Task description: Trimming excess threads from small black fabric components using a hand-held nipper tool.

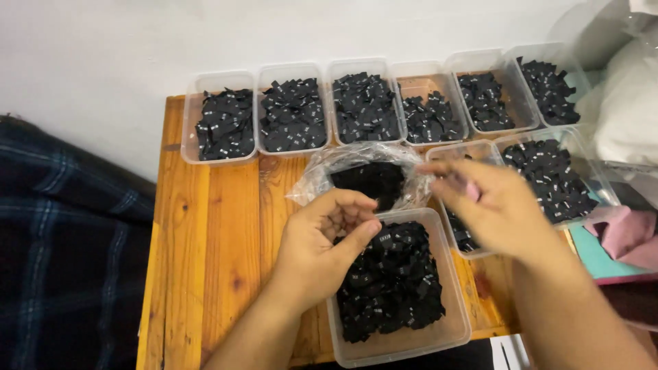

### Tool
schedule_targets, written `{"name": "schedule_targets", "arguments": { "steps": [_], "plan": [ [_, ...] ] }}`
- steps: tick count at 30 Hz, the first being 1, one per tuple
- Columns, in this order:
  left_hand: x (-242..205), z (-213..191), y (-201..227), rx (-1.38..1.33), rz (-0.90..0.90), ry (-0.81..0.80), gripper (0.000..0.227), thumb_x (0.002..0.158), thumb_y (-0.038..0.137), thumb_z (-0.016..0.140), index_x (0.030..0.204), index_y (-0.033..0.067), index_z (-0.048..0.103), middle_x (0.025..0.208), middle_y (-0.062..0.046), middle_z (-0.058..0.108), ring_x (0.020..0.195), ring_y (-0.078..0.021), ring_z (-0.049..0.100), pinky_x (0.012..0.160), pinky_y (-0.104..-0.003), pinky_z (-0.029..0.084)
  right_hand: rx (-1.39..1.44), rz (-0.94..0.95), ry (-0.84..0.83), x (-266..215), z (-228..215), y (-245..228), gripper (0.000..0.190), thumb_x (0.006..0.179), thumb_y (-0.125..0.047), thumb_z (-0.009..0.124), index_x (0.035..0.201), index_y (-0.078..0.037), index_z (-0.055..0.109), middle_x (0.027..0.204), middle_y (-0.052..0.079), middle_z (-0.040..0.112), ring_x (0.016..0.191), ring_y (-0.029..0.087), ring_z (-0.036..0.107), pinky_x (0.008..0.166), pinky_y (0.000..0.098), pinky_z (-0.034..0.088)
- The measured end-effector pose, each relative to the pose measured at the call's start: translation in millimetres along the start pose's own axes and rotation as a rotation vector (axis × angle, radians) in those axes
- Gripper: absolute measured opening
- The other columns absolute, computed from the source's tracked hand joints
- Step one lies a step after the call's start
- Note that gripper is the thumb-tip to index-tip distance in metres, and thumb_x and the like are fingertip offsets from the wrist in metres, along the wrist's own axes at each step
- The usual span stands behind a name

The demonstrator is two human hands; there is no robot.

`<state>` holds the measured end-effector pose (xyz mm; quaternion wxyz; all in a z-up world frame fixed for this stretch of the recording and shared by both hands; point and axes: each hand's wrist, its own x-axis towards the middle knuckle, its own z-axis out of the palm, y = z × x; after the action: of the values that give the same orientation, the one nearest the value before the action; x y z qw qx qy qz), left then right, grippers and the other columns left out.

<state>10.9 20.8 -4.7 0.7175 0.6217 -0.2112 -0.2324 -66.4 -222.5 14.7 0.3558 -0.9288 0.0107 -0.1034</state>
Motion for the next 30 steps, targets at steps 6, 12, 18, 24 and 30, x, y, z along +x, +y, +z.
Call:
{"name": "schedule_targets", "arguments": {
  "steps": [6,12,18,24,30],
  "plan": [
    [3.8,0.1,-5.6,-0.088,0.161,0.071,0.015,0.089,0.002,0.076,0.103,0.0050,0.072,0.093,-0.006,0.073,0.087,-0.0131,0.069,0.082,-0.024,0.059,0.075,0.137,-0.086,-3.9,24.2,-32.1,0.023,0.085,-0.032,0.076,0.103,-0.019,0.084,0.067,-0.008,0.072,0.060,0.005,0.056,0.058,0.0240,0.044],
    [2.9,2.5,-4.0,-0.078,0.170,0.066,0.013,0.090,0.001,0.075,0.102,0.0059,0.072,0.096,-0.007,0.075,0.090,-0.0145,0.071,0.086,-0.024,0.060,0.111,0.050,0.008,-10.6,44.4,-22.0,0.006,0.083,-0.021,0.079,0.084,-0.016,0.076,0.074,-0.005,0.077,0.064,0.008,0.068,0.065,0.0258,0.052],
    [7.5,6.0,-10.9,-0.112,0.244,0.076,0.011,0.096,0.006,0.069,0.104,-0.0005,0.074,0.072,-0.009,0.070,0.065,-0.0058,0.060,0.058,-0.022,0.053,0.138,-0.170,0.304,-12.8,56.8,-18.9,0.008,0.075,-0.003,0.083,0.081,-0.007,0.080,0.060,0.007,0.072,0.052,0.029,0.069,0.052,0.0352,0.056],
    [2.0,16.0,-3.4,-0.007,0.212,0.064,0.007,0.092,0.010,0.074,0.095,0.0039,0.075,0.058,-0.006,0.067,0.054,-0.0059,0.058,0.050,-0.020,0.048,-0.024,-0.485,0.435,-10.8,65.3,-20.0,0.006,0.080,-0.002,0.085,0.080,-0.005,0.079,0.057,0.008,0.062,0.047,0.030,0.058,0.048,0.0361,0.053],
    [6.3,10.4,-8.9,-0.046,0.248,0.053,0.007,0.090,0.002,0.076,0.097,0.0021,0.075,0.066,-0.006,0.067,0.064,-0.0050,0.060,0.057,-0.021,0.055,-0.032,-0.439,0.411,-10.2,62.6,-23.5,0.004,0.083,-0.001,0.083,0.086,-0.002,0.080,0.061,0.012,0.062,0.053,0.036,0.061,0.052,0.0419,0.052]
  ]
}}
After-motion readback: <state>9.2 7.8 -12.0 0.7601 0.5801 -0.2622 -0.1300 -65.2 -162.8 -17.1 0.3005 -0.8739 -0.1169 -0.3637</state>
